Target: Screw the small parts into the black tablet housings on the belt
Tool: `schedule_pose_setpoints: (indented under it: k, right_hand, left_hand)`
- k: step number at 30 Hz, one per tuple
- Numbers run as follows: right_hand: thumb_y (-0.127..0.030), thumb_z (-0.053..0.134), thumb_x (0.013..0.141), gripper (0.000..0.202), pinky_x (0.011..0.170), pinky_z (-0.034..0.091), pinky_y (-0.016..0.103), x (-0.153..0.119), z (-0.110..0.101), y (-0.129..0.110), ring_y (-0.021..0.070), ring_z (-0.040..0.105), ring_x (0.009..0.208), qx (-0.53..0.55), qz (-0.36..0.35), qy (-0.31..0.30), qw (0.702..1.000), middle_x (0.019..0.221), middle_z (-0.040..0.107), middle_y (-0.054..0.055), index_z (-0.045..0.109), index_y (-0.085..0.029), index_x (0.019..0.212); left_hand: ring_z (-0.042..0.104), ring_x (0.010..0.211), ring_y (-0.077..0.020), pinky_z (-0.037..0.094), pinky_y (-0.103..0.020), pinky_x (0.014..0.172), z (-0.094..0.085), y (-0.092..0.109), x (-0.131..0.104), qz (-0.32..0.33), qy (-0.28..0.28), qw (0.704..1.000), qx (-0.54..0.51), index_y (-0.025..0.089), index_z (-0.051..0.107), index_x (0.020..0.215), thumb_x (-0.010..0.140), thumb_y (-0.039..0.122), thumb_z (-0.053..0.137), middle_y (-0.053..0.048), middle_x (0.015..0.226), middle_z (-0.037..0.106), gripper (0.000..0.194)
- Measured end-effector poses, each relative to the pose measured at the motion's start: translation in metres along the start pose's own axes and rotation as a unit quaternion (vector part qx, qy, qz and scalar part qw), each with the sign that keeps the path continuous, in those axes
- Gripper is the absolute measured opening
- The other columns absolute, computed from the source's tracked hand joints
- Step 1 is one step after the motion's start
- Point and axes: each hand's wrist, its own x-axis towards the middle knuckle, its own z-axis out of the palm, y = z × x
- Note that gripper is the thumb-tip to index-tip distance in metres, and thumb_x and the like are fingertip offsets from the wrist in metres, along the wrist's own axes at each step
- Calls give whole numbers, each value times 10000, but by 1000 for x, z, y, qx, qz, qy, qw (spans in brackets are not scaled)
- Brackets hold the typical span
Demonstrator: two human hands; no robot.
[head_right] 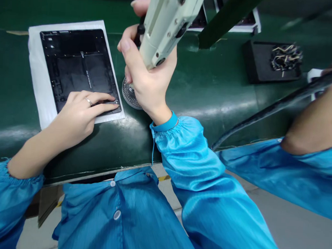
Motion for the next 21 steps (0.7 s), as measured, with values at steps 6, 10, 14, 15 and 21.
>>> schedule_pose_setpoints:
  k: [6, 10, 14, 15, 21]
  right_hand:
    - [-793, 626, 1026, 535, 387, 249, 292, -1, -2, 3, 87, 253, 455, 30, 41, -10, 999, 813, 496, -52, 511, -368, 1331]
    - [-924, 598, 955, 709, 373, 206, 272, -2, 4, 6, 59, 223, 439, 27, 27, 27, 999, 779, 448, -68, 520, -332, 1336]
    - [-870, 617, 990, 640, 379, 248, 235, 0, 1, 4, 27, 283, 452, 36, 9, -13, 999, 875, 549, -56, 525, -310, 1286]
    - [-841, 641, 999, 616, 377, 247, 225, 1, -1, 3, 20, 287, 452, 48, 2, -19, 999, 891, 560, -56, 527, -314, 1297]
    - [-626, 733, 1051, 333, 419, 314, 160, 5, -9, -12, 8, 372, 497, 75, 7, -39, 996, 995, 619, -61, 618, -415, 1282]
  left_hand:
    - [645, 1366, -372, 483, -586, 1074, 2, 0, 0, 4, 7, 1000, 2, 252, 744, 1433, 932, -74, 455, -91, 1589, 686, 664]
    - [654, 1357, -365, 483, -582, 1083, 1, 0, 1, 2, 11, 1000, -5, 245, 757, 1417, 982, -49, 445, -100, 1575, 696, 611]
    - [658, 1344, -360, 480, -585, 1088, 2, -1, 1, -2, 13, 1000, -14, 257, 771, 1405, 1018, -19, 444, -102, 1562, 705, 577]
    - [657, 1345, -357, 478, -583, 1092, 2, -1, 1, -1, 13, 1000, -16, 265, 774, 1402, 1003, -29, 448, -98, 1564, 703, 593]
    - [642, 1373, -337, 461, -564, 1125, 1, -2, 1, 6, 7, 1000, -25, 304, 810, 1366, 1004, -32, 461, -74, 1580, 690, 605]
